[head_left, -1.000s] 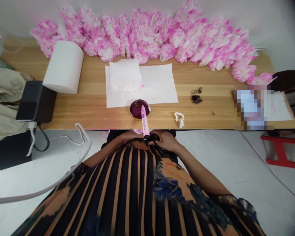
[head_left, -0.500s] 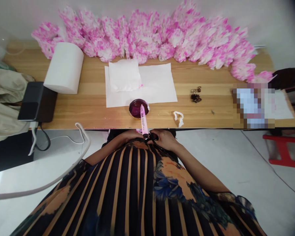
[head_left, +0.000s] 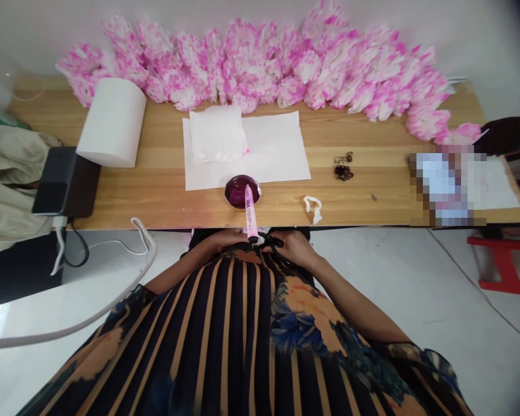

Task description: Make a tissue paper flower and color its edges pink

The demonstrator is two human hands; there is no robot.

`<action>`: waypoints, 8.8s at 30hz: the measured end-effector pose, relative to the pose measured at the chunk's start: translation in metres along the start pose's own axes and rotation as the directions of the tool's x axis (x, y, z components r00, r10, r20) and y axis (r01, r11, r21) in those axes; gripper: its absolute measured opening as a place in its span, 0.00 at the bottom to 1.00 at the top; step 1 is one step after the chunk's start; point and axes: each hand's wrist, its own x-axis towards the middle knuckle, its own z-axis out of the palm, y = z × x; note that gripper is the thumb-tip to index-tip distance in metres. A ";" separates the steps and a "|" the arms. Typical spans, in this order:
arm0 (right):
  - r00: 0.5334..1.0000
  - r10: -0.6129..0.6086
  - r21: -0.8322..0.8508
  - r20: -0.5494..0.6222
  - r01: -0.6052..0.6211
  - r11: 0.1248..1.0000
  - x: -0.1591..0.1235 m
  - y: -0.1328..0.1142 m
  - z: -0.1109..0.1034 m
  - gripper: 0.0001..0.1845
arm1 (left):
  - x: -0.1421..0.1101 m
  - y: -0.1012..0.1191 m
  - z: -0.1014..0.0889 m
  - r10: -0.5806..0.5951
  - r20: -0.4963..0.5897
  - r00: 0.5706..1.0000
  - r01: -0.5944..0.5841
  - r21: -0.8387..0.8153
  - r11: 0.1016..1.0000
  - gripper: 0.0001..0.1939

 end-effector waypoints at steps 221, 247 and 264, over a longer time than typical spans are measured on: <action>0.999 0.049 -0.316 0.013 -0.042 0.948 0.009 -0.027 0.011 0.27 | -0.006 -0.007 -0.002 0.184 -0.076 0.980 -0.188 -0.045 0.981 0.22; 0.986 0.151 -0.119 -0.063 -0.158 0.980 0.015 -0.011 0.007 0.18 | 0.003 -0.021 -0.010 0.103 -0.143 0.984 -0.120 -0.112 0.986 0.19; 0.993 0.084 -0.320 -0.085 -0.107 0.941 0.007 -0.023 0.014 0.27 | 0.009 -0.026 -0.005 0.123 -0.209 0.970 -0.178 -0.269 0.947 0.22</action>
